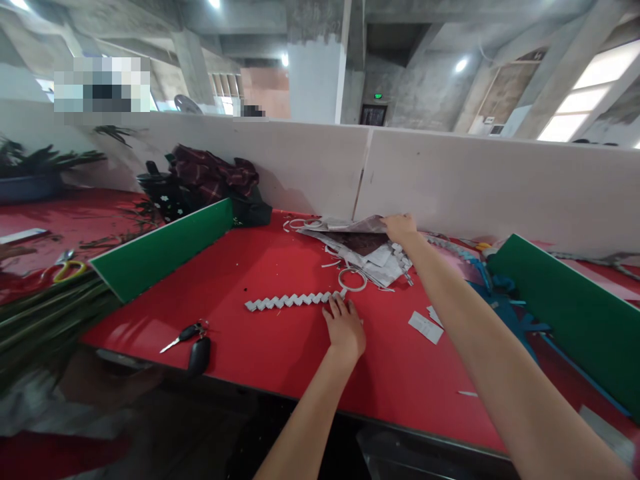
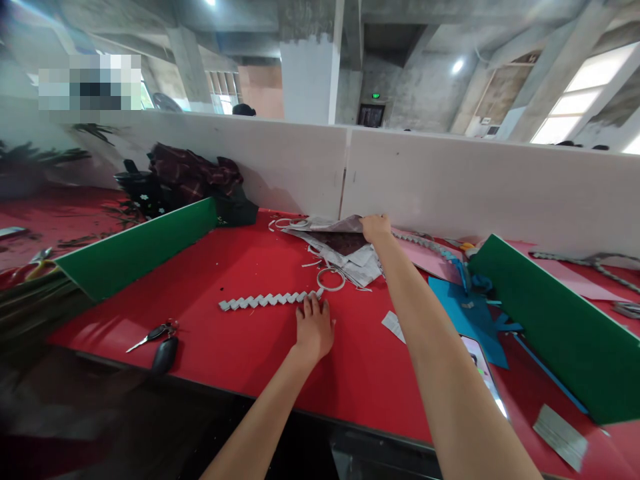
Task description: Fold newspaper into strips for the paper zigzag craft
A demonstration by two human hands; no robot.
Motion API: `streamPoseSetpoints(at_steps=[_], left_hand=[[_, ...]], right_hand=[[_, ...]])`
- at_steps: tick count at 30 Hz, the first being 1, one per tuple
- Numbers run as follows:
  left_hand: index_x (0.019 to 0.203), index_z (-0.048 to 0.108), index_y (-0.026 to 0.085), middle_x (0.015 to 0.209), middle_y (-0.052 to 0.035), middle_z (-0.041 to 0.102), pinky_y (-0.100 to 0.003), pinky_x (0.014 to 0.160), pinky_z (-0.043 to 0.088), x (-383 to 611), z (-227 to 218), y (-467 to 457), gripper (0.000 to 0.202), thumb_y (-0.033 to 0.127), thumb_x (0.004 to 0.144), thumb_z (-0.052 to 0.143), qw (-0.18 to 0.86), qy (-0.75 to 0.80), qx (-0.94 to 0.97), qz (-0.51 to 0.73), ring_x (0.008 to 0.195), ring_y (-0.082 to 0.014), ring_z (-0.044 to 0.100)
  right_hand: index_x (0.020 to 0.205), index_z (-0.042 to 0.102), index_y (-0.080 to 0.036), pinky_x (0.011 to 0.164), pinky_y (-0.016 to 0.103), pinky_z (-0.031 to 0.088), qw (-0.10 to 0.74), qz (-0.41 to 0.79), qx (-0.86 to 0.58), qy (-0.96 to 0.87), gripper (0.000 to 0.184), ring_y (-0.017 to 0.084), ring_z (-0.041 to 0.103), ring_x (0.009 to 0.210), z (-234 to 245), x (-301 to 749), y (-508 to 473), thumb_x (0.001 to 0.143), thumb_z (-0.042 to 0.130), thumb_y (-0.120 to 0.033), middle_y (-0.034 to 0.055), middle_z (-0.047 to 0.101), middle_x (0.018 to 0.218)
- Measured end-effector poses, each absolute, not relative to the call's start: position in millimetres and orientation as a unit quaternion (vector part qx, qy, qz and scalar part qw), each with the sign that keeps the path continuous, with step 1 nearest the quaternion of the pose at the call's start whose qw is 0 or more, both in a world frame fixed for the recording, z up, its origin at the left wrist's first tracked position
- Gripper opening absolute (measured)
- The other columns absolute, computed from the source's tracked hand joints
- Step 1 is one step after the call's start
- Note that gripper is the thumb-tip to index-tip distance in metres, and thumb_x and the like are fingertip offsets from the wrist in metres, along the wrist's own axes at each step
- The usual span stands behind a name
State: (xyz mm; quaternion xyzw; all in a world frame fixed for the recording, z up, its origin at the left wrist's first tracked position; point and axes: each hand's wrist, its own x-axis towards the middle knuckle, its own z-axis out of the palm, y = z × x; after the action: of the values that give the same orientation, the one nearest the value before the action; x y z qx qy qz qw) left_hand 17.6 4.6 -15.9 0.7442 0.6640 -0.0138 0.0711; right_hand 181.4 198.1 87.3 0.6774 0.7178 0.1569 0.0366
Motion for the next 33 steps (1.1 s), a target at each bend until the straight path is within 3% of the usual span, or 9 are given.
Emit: streamPoseSetpoints(at_steps=[13, 20, 24, 28, 33], left_hand=[[0.139, 0.035, 0.009, 0.148, -0.0221, 0.021, -0.053, 0.105, 0.024, 17, -14, 3, 0.053, 0.031, 0.09, 0.035, 0.07, 0.663, 0.745, -0.012, 0.136, -0.0372, 0.018], [0.138, 0.038, 0.01, 0.147, -0.0218, 0.022, -0.053, 0.104, 0.024, 17, -16, 3, 0.052, 0.03, 0.089, 0.037, 0.062, 0.663, 0.746, 0.003, 0.135, -0.0366, 0.019], [0.139, 0.035, 0.01, 0.148, -0.0217, 0.019, -0.053, 0.105, 0.024, 18, -16, 3, 0.052, 0.028, 0.09, 0.036, 0.074, 0.663, 0.745, -0.009, 0.136, -0.0369, 0.018], [0.14, 0.033, 0.01, 0.149, -0.021, 0.018, -0.053, 0.105, 0.023, 19, -16, 3, 0.053, 0.027, 0.09, 0.035, 0.069, 0.665, 0.744, -0.016, 0.136, -0.0363, 0.017], [0.139, 0.034, 0.011, 0.148, -0.0203, 0.02, -0.053, 0.105, 0.024, 19, -19, 3, 0.053, 0.031, 0.09, 0.034, 0.06, 0.663, 0.746, -0.005, 0.136, -0.0362, 0.017]], right_hand=[[0.128, 0.051, -0.024, 0.094, 0.04, 0.035, 0.06, 0.139, 0.674, 0.723, 0.046, 0.024, 0.055, 0.112, 83, 182, 195, 0.086, 0.039, -0.01, 0.0123, 0.06, 0.122], [0.125, 0.053, -0.022, 0.09, 0.036, 0.04, 0.093, 0.104, 0.649, 0.748, 0.039, 0.024, 0.056, 0.11, 61, 185, 189, 0.088, 0.041, -0.02, 0.0116, 0.059, 0.122], [0.127, 0.05, -0.017, 0.092, 0.037, 0.039, 0.092, 0.113, 0.641, 0.754, 0.041, 0.025, 0.05, 0.116, 40, 187, 177, 0.087, 0.043, -0.026, 0.0137, 0.053, 0.129], [0.114, 0.06, -0.013, 0.096, 0.042, 0.035, 0.095, 0.127, 0.646, 0.747, 0.039, 0.029, 0.04, 0.123, 17, 188, 163, 0.084, 0.05, -0.034, 0.0159, 0.043, 0.137], [0.111, 0.063, -0.014, 0.096, 0.042, 0.034, 0.076, 0.144, 0.661, 0.732, 0.036, 0.029, 0.031, 0.128, -8, 184, 154, 0.087, 0.044, -0.032, 0.015, 0.037, 0.142]])
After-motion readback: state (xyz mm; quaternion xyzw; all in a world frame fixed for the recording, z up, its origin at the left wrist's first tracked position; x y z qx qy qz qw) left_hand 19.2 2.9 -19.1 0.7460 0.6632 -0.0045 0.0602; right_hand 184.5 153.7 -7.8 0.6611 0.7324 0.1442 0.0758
